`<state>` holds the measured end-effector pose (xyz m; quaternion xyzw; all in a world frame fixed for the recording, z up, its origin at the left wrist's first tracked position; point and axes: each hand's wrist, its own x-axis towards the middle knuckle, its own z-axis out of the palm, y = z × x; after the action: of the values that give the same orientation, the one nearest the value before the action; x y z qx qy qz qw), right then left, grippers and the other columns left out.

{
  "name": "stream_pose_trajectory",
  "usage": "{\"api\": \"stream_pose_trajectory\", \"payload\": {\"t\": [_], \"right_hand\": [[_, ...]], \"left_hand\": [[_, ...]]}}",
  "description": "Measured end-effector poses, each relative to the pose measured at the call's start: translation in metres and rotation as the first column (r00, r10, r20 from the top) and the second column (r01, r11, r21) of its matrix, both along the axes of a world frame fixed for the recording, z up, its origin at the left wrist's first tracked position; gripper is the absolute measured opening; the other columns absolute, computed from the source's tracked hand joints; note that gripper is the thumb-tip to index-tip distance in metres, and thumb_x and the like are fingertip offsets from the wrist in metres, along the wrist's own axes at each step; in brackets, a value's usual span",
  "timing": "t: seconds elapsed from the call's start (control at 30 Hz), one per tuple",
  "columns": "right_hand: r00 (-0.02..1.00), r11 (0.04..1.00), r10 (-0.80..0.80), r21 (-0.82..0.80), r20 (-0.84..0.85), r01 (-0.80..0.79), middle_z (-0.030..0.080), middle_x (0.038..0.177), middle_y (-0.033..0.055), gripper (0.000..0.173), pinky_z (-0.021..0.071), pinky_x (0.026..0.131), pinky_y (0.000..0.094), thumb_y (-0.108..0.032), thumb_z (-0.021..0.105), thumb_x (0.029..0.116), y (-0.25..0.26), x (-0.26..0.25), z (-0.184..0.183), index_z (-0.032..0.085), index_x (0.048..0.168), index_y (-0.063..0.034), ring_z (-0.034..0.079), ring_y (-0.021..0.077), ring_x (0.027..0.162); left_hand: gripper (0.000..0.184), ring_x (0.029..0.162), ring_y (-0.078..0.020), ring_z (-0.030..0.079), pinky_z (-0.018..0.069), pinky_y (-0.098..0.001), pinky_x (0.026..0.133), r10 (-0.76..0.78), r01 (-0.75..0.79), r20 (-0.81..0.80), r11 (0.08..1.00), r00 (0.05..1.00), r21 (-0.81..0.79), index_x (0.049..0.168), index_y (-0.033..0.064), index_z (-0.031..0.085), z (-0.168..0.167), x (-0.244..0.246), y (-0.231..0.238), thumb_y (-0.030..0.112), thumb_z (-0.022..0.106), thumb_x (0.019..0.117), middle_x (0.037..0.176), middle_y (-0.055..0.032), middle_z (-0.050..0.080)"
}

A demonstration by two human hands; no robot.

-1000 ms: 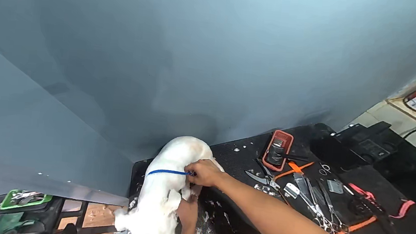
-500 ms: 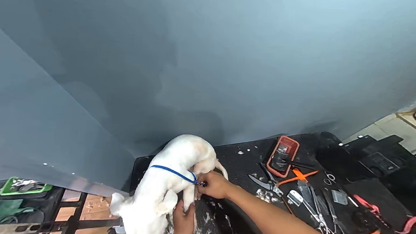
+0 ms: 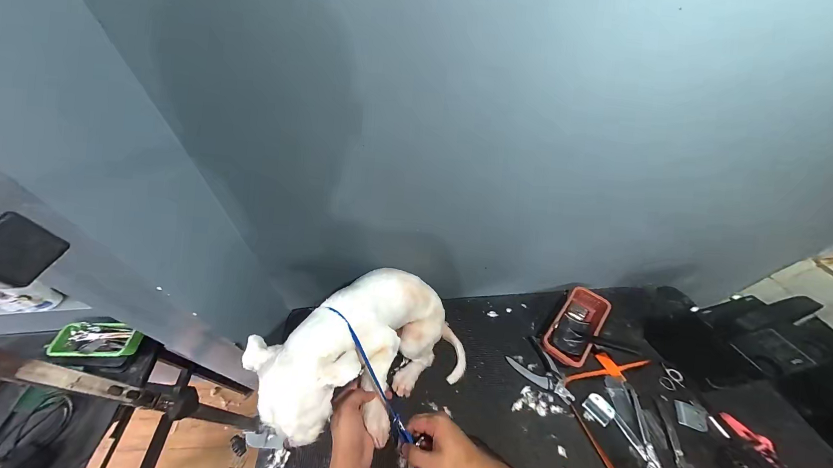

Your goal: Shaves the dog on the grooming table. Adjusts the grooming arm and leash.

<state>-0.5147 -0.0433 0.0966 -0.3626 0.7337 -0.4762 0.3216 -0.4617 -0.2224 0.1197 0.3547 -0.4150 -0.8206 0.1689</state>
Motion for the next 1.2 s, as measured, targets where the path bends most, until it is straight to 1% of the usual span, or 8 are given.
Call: {"api": "stream_pose_trajectory", "payload": {"t": [0.3, 0.47, 0.6, 0.7, 0.8, 0.97, 1.07, 1.2], "right_hand": [[0.972, 0.987, -0.136, -0.062, 0.190, 0.150, 0.067, 0.080, 0.0044, 0.025, 0.0512, 0.066, 0.0313, -0.028, 0.067, 0.0962, -0.023, 0.055, 0.017, 0.073, 0.101, -0.0039, 0.060, 0.0101, 0.068], [0.950, 0.957, -0.284, -0.028, 0.125, 0.290, 0.064, 0.075, 0.0015, 0.028, 0.0501, 0.061, 0.0333, -0.035, 0.065, 0.0963, -0.027, 0.034, 0.047, 0.072, 0.095, -0.0080, 0.057, 0.0114, 0.064], [0.943, 0.944, -0.326, 0.030, -0.068, 0.329, 0.068, 0.079, 0.0028, 0.031, 0.0547, 0.066, 0.0374, -0.038, 0.062, 0.0966, -0.027, -0.011, 0.099, 0.075, 0.100, -0.0094, 0.063, 0.0138, 0.068], [0.918, 0.938, -0.319, 0.059, -0.235, 0.341, 0.071, 0.080, 0.0025, 0.028, 0.0579, 0.070, 0.0427, -0.038, 0.063, 0.0964, -0.036, -0.051, 0.146, 0.076, 0.100, -0.0129, 0.067, 0.0156, 0.071], [0.841, 0.966, -0.258, -0.100, -0.476, 0.239, 0.069, 0.075, -0.0015, 0.023, 0.0571, 0.065, 0.0410, -0.034, 0.064, 0.0929, -0.052, -0.082, 0.189, 0.077, 0.092, -0.0150, 0.066, 0.0117, 0.068], [0.626, 0.978, 0.073, -0.069, -0.777, -0.199, 0.072, 0.087, 0.0007, 0.025, 0.0567, 0.074, 0.0431, -0.033, 0.063, 0.0935, -0.101, -0.091, 0.253, 0.078, 0.098, -0.0137, 0.068, 0.0145, 0.083], [0.586, 0.962, 0.187, 0.027, -0.788, -0.270, 0.072, 0.088, 0.0003, 0.023, 0.0566, 0.075, 0.0441, -0.033, 0.064, 0.0942, -0.119, -0.090, 0.265, 0.077, 0.097, -0.0138, 0.068, 0.0147, 0.084], [0.597, 0.947, 0.321, 0.243, -0.736, -0.210, 0.069, 0.079, 0.0007, 0.021, 0.0537, 0.069, 0.0481, -0.034, 0.066, 0.0933, -0.116, -0.090, 0.270, 0.076, 0.094, -0.0157, 0.066, 0.0182, 0.077]], "left_hand": [[0.023, 0.097, -0.0295, 0.072, 0.0611, -0.0424, 0.087, -0.105, 0.106, 0.026, 0.991, 0.994, -0.083, 0.120, -0.0123, 0.059, 0.024, -0.011, -0.010, -0.006, 0.058, 0.0976, 0.109, -0.0241, 0.070], [0.032, 0.128, -0.0247, 0.057, 0.0449, -0.0418, 0.109, -0.062, 0.094, 0.109, 0.943, 0.992, -0.320, 0.124, -0.0098, 0.063, 0.024, 0.010, -0.006, 0.013, 0.051, 0.1049, 0.137, -0.0224, 0.060], [0.059, 0.145, -0.0266, 0.046, 0.0371, -0.0458, 0.121, -0.264, 0.376, 0.268, 0.630, 0.926, -0.679, 0.151, -0.0020, 0.046, 0.049, 0.067, 0.016, 0.035, 0.050, 0.1051, 0.156, -0.0192, 0.047], [0.036, 0.114, -0.0212, 0.070, 0.0580, -0.0398, 0.102, -0.247, 0.125, 0.035, 0.362, 0.968, -0.924, 0.125, -0.0040, 0.069, 0.060, 0.087, 0.012, 0.019, 0.062, 0.0988, 0.124, -0.0154, 0.072], [0.025, 0.103, -0.0164, 0.073, 0.0621, -0.0374, 0.093, -0.231, -0.117, -0.141, 0.116, 0.963, -0.986, 0.113, 0.0020, 0.074, 0.099, 0.074, -0.031, 0.019, 0.063, 0.0976, 0.111, -0.0091, 0.075], [0.076, 0.149, -0.0285, 0.038, 0.0332, -0.0563, 0.121, -0.259, 0.308, 0.298, -0.006, 0.919, -0.952, 0.156, 0.0102, 0.042, 0.155, 0.005, -0.117, 0.029, 0.075, 0.0898, 0.159, -0.0110, 0.043], [0.021, 0.107, -0.0189, 0.069, 0.0539, -0.0485, 0.100, -0.350, 0.458, 0.402, 0.092, 0.846, -0.884, 0.116, 0.0090, 0.074, 0.153, -0.007, -0.147, 0.019, 0.064, 0.1005, 0.112, -0.0054, 0.074], [0.026, 0.084, -0.0146, 0.071, 0.0607, -0.0386, 0.079, -0.351, 0.457, 0.401, 0.092, 0.846, -0.885, 0.106, 0.0099, 0.078, 0.164, 0.030, -0.181, 0.027, 0.060, 0.0998, 0.097, -0.0027, 0.073]]}}
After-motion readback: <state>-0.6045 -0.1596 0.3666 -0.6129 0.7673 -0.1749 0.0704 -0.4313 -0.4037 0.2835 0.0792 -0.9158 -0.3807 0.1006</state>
